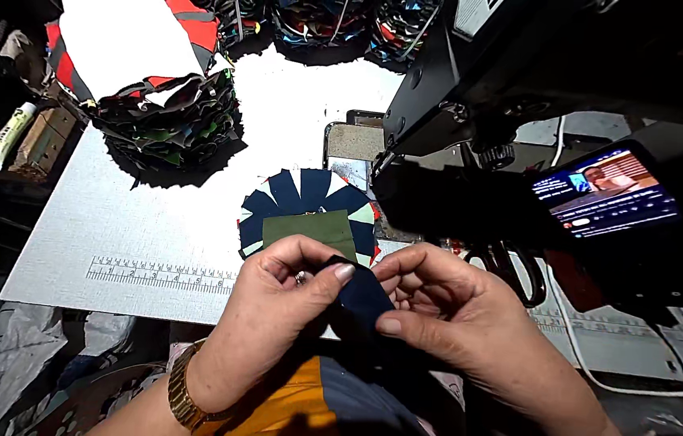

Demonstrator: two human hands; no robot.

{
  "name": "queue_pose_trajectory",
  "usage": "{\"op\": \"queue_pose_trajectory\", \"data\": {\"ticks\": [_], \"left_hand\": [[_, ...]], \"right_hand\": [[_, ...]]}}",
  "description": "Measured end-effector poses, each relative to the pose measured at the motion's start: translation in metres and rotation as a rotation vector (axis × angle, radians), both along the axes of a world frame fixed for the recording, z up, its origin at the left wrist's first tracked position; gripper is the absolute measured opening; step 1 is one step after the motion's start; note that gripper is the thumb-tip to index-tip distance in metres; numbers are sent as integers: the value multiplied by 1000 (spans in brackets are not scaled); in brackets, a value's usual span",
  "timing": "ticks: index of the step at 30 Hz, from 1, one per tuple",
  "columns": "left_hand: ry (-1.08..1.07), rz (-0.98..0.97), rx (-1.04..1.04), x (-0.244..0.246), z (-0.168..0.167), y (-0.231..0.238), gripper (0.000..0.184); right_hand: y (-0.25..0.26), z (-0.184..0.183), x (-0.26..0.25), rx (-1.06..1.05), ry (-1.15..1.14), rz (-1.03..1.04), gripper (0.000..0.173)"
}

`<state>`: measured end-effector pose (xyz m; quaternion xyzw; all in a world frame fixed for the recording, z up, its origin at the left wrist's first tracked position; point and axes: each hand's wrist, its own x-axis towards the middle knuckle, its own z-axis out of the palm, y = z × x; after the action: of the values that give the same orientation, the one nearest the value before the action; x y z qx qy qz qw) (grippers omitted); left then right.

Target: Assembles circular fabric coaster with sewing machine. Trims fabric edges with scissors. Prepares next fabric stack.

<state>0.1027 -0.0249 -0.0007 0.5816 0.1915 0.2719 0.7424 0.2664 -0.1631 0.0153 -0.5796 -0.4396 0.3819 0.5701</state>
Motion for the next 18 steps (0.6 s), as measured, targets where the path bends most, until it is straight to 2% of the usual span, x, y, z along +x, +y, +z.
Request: {"op": "queue_pose_trajectory", "data": {"ticks": [4,6,8,12,18], "left_hand": [[-13,90,-95,-5,1,4,15],[-2,88,-87,-7,2,5,27],[11,97,-55,-8,3,5,32],[-6,142,18,-9,4,5,15],[-26,155,67,-13,0,2,5]], "right_hand": [[-7,-3,4,-59,-109,-59,15],[-9,-4,6,-43,-126,-71,10],[-7,-3,4,-31,-161,-91,7],[-6,0,1,3,-278,-95,3],[-5,0,1,84,-427,-60,17]]}}
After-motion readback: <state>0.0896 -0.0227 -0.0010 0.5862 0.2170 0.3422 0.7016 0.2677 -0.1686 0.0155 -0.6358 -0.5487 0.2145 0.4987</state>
